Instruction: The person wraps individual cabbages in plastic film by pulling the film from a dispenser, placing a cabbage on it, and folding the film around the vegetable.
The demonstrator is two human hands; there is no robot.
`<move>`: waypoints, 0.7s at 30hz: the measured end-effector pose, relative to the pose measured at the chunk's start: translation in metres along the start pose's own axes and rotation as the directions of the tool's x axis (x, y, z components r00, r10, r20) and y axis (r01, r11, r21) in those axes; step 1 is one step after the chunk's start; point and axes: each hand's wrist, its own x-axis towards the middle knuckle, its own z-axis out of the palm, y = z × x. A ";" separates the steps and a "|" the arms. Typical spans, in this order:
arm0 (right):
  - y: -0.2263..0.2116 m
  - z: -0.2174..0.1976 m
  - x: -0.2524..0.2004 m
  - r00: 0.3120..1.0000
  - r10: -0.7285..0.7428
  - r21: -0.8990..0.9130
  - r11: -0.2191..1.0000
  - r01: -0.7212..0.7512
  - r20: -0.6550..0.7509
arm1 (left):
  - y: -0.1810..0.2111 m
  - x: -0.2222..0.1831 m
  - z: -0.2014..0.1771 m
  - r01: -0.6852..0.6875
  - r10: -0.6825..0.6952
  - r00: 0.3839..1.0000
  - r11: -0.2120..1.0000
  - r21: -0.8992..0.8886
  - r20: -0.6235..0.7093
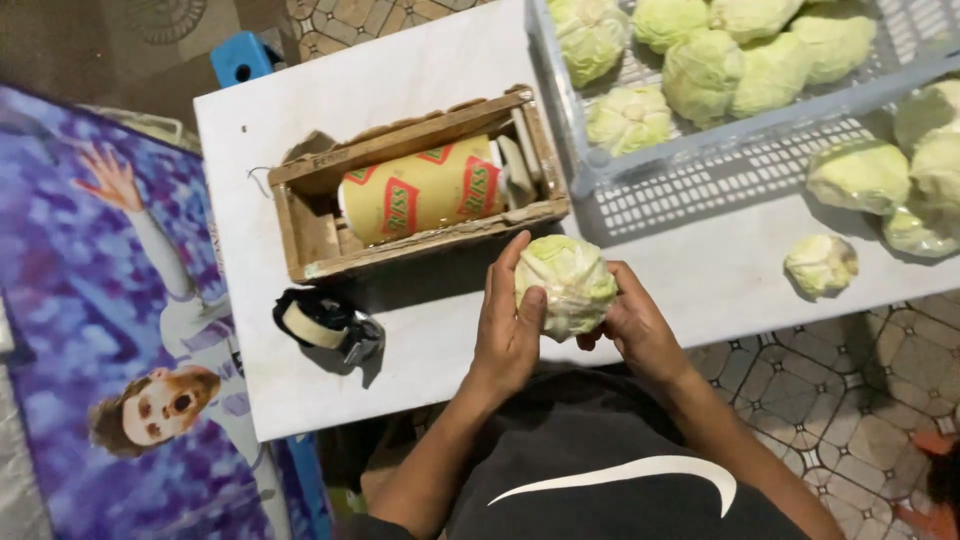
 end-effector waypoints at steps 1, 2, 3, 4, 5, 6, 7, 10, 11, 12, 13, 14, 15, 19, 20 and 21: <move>-0.004 -0.010 -0.007 1.000 -0.007 0.000 1.000 0.007 -0.017 | 0.002 0.001 0.011 -0.002 0.002 1.000 1.000 -0.004 0.018; -0.009 -0.019 -0.012 0.999 0.011 -0.055 0.998 -0.013 -0.037 | 0.005 0.004 0.022 0.002 -0.001 0.999 1.000 -0.012 0.051; -0.014 -0.028 -0.018 0.998 0.028 -0.109 0.993 -0.034 -0.058 | 0.008 0.008 0.033 0.006 -0.004 0.997 1.000 -0.021 0.083; -0.018 -0.039 -0.022 0.997 0.020 -0.107 0.994 -0.028 -0.077 | 0.009 0.011 0.044 0.004 -0.001 0.995 1.000 -0.023 0.104; -0.023 -0.050 -0.026 0.997 -0.003 -0.141 0.990 -0.008 -0.081 | 0.009 0.014 0.055 0.002 0.005 0.992 0.999 -0.053 0.124; -0.027 -0.061 -0.032 0.996 -0.022 -0.175 0.985 0.007 -0.087 | 0.009 0.015 0.066 0.005 0.007 0.989 0.997 -0.083 0.145; -0.029 -0.069 -0.039 0.994 -0.027 -0.173 0.985 0.008 -0.107 | 0.010 0.016 0.077 0.007 0.007 0.986 0.996 -0.086 0.166; -0.037 -0.094 -0.057 0.975 -0.111 -0.257 0.964 0.060 -0.190 | 0.011 0.021 0.109 -0.011 0.040 0.974 0.992 -0.128 0.222; -0.041 -0.102 -0.063 0.970 -0.126 -0.284 0.957 0.064 -0.206 | 0.010 0.022 0.119 -0.025 0.055 0.970 0.991 -0.129 0.235; -0.045 -0.109 -0.069 0.966 -0.139 -0.311 0.948 0.066 -0.219 | 0.009 0.024 0.129 -0.038 0.070 0.967 0.991 -0.131 0.245; -0.052 -0.115 -0.071 0.961 -0.143 -0.311 0.948 0.065 -0.235 | 0.007 0.025 0.138 -0.035 0.070 0.963 0.990 -0.135 0.261; -0.060 -0.120 -0.074 0.958 -0.148 -0.340 0.939 0.058 -0.245 | 0.004 0.025 0.147 -0.056 0.091 0.957 0.990 -0.131 0.275; -0.067 -0.125 -0.077 0.955 -0.152 -0.368 0.929 0.050 -0.255 | 0.002 0.025 0.155 -0.078 0.112 0.950 0.989 -0.128 0.290; -0.086 -0.155 -0.095 0.948 -0.136 -0.461 0.888 -0.013 -0.288 | 0.018 0.032 0.178 -0.280 0.247 0.876 0.960 0.020 0.413; -0.091 -0.160 -0.098 0.944 -0.132 -0.479 0.878 -0.030 -0.302 | 0.020 0.031 0.184 -0.351 0.313 0.870 0.936 0.032 0.382; -0.096 -0.164 -0.101 0.940 -0.129 -0.496 0.867 -0.048 -0.315 | 0.023 0.031 0.190 -0.419 0.378 0.857 0.907 0.047 0.351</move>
